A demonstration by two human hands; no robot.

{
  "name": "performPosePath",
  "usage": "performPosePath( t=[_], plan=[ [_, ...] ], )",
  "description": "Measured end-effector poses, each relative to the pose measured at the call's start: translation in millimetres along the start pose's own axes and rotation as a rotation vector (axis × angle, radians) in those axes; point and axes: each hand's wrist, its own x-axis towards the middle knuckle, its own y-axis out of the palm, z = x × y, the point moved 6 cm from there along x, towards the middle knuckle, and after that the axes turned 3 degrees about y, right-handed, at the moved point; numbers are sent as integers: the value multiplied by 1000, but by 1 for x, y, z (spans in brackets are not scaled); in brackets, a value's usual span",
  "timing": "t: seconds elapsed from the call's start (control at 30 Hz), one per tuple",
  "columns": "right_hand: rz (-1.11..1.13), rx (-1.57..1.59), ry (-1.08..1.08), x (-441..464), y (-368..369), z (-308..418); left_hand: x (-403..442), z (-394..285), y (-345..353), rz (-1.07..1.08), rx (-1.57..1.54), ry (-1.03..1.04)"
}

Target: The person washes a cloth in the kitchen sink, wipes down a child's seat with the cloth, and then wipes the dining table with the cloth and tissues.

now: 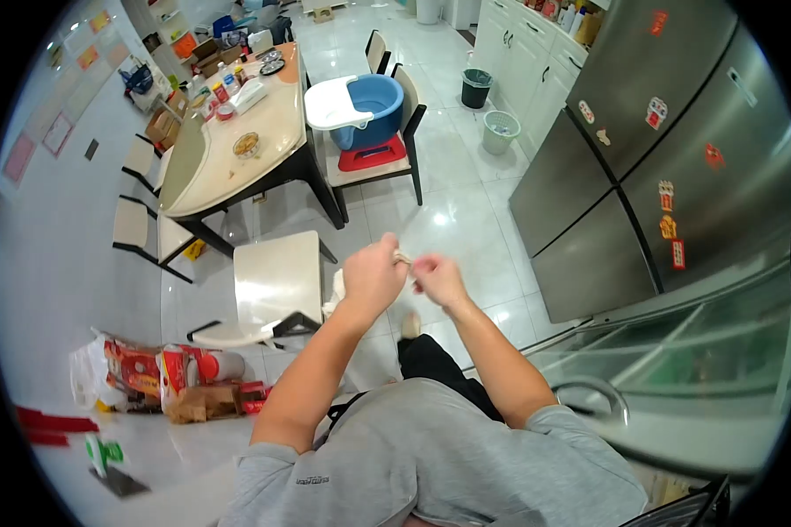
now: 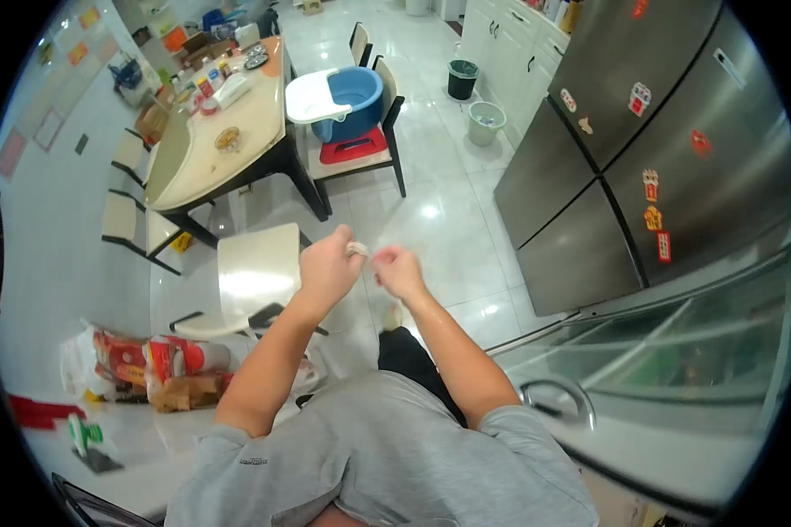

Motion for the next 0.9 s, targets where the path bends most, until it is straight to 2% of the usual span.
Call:
performPosePath(
  t=[0.07,0.1,0.13,0.17,0.23,0.3,0.37,0.4,0.43,0.47,0.5,0.53,0.57,0.6,0.63,0.67,0.7,0.73,0.77,0.8,0.83,0.87,0.9],
  plan=[
    [554,457,515,21,58,-25,56,20,26,61,22,-42],
    [558,458,519,50,73,-38,83,36,42,114,48,-86],
    [540,575,555,82,88,-50,108,49,55,116,52,-92],
    [521,692,590,115,100,-52,130,66,76,206,89,-121],
    [487,706,559,184,116,-51,179,94,106,315,125,-153],
    [444,708,549,236,128,-48,220,107,123,357,51,-50],
    [500,1009,666,281,144,-42,263,116,119,418,1,-46],
    [498,993,686,302,145,-43,283,121,118,470,-36,-28],
    [503,918,606,322,138,-28,302,127,110,474,-48,-41],
    [509,845,528,344,138,-20,318,134,107,491,-251,-47],
    [510,837,547,363,144,-22,332,143,110,505,-454,-56],
    [467,927,699,379,151,-27,349,160,125,514,-465,-71],
    [415,1014,852,391,157,-36,359,187,158,553,-1031,-394],
    [405,1007,875,408,166,-45,367,209,192,550,-1591,-734],
    [501,1222,853,426,179,-43,379,232,208,567,-1668,-850],
    [591,1438,814,445,191,-45,390,241,217,582,-1676,-868],
    [897,1694,697,467,201,-49,405,251,223,513,-1583,-843],
    [878,1692,710,487,206,-35,424,263,228,441,-1489,-807],
    [649,1568,742,513,206,-15,438,273,227,298,-1415,-657],
    [426,1431,773,537,206,-12,444,291,238,303,-1426,-677],
    [467,1476,643,566,206,-15,452,319,237,177,-1218,-561],
    [379,1457,652,594,205,-10,463,343,228,60,-1002,-440],
    [417,1397,562,625,205,-3,464,377,234,36,-1047,-663]
  ],
)
